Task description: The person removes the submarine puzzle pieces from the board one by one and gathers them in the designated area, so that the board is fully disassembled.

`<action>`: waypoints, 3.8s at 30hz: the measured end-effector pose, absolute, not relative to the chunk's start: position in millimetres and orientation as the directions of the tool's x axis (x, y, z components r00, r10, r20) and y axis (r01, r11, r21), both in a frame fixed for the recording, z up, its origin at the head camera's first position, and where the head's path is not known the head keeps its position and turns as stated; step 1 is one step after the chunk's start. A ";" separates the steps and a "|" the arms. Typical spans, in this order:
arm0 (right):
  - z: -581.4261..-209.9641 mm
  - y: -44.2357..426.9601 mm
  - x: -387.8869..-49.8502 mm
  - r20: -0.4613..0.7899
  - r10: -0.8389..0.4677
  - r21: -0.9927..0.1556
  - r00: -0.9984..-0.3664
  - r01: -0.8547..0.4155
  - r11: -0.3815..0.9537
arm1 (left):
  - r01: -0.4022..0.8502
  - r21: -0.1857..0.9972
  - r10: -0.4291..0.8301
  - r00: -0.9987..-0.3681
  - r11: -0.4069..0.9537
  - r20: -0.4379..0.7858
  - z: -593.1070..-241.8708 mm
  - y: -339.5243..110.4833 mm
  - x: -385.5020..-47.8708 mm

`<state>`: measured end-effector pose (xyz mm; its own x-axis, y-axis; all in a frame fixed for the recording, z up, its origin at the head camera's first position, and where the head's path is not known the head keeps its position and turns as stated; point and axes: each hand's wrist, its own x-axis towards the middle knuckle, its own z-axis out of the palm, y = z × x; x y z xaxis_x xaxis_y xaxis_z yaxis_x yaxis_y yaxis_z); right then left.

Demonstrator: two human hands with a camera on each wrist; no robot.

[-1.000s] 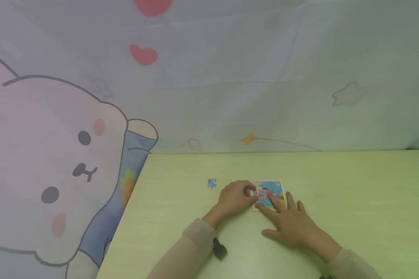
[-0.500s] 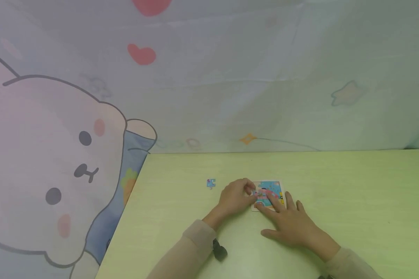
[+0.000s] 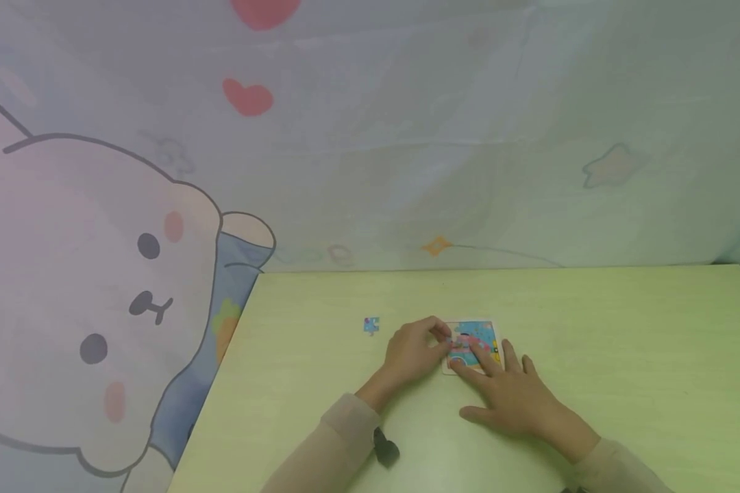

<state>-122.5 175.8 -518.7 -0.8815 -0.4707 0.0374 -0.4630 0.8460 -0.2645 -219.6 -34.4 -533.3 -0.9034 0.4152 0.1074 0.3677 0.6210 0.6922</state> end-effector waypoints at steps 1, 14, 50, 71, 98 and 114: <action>-519.0 175.7 -122.6 0.041 -0.474 -0.263 -0.880 -0.467 0.844 | 0.371 0.695 0.413 -0.903 0.616 0.116 -533.7 -34.6 -219.3; -517.8 174.2 -122.3 0.031 -0.457 -0.261 -0.889 -0.448 0.855 | 0.310 0.736 0.306 -0.941 0.602 0.145 -525.8 -59.2 -211.1; -521.4 177.5 -121.1 0.066 -0.457 -0.239 -0.887 -0.459 0.856 | 0.099 0.700 0.098 -0.994 0.707 0.041 -524.1 -157.6 -217.7; -526.3 181.0 -128.3 0.077 -0.468 -0.224 -0.881 -0.472 0.853 | 0.077 0.681 0.067 -0.997 0.729 0.041 -516.9 -142.8 -219.1; -519.0 172.8 -105.9 -0.012 -0.434 -0.235 -0.901 -0.420 0.877 | 0.309 0.651 0.430 -0.902 0.693 -0.029 -525.0 -46.9 -214.5; -518.2 165.9 -102.7 0.017 -0.396 -0.212 -0.918 -0.390 0.896 | 0.322 0.630 0.455 -0.889 0.706 -0.056 -526.4 -28.7 -214.6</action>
<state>-102.7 165.9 -518.2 -0.9181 -0.3960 0.0168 -0.3903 0.8960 -0.2119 -214.6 -28.7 -526.4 -0.8887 0.4551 -0.0561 0.3220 0.7064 0.6303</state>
